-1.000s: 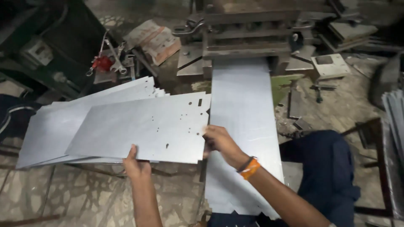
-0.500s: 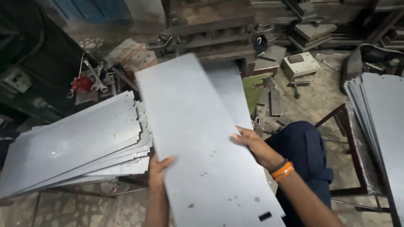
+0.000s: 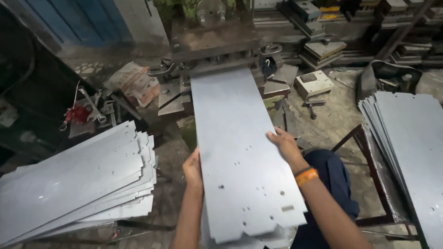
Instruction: Feeding metal plates into a stamping press machine and stacking them.
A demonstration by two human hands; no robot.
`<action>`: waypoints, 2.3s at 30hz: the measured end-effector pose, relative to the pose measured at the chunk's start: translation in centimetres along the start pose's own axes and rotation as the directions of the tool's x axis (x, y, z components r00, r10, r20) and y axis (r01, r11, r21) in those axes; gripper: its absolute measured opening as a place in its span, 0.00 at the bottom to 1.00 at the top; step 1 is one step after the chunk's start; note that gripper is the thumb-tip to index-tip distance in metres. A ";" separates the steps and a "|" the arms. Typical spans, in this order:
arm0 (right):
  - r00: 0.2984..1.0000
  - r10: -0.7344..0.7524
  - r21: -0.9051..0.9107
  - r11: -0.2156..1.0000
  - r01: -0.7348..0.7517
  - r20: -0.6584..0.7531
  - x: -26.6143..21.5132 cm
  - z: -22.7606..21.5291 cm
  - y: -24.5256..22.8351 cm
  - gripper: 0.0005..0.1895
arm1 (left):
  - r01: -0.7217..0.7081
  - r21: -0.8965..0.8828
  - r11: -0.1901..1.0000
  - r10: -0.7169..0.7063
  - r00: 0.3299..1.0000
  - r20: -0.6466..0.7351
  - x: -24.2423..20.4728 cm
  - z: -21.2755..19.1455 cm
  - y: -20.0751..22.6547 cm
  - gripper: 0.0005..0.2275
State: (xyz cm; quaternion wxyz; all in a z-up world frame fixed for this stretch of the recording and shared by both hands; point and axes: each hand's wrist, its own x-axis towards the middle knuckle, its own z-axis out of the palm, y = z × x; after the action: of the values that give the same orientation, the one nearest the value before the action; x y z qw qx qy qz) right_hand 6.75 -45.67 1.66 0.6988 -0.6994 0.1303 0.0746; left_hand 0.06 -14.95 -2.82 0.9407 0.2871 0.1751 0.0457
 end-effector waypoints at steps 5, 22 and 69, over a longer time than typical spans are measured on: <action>0.993 0.044 0.297 0.952 -0.074 0.106 3.9 3.8 -4.7 0.30 | -0.128 0.301 0.945 0.105 0.990 0.091 15.3 -4.9 2.2 0.23; 0.976 -0.208 0.164 0.967 0.197 0.055 20.2 7.3 -6.7 0.18 | -0.104 0.681 0.725 0.128 0.992 0.014 27.7 3.2 6.0 0.18; 0.994 -0.100 -0.013 0.995 0.100 -0.034 23.8 5.8 -4.8 0.20 | 0.020 0.720 0.694 0.081 0.991 -0.105 28.8 3.4 5.0 0.23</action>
State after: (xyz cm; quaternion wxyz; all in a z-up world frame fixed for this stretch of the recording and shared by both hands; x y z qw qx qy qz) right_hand 31.34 -41.84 -0.63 0.6953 -0.7101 0.1068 0.0282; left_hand 28.24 -7.22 -6.14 0.7394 0.6312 0.2343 0.0075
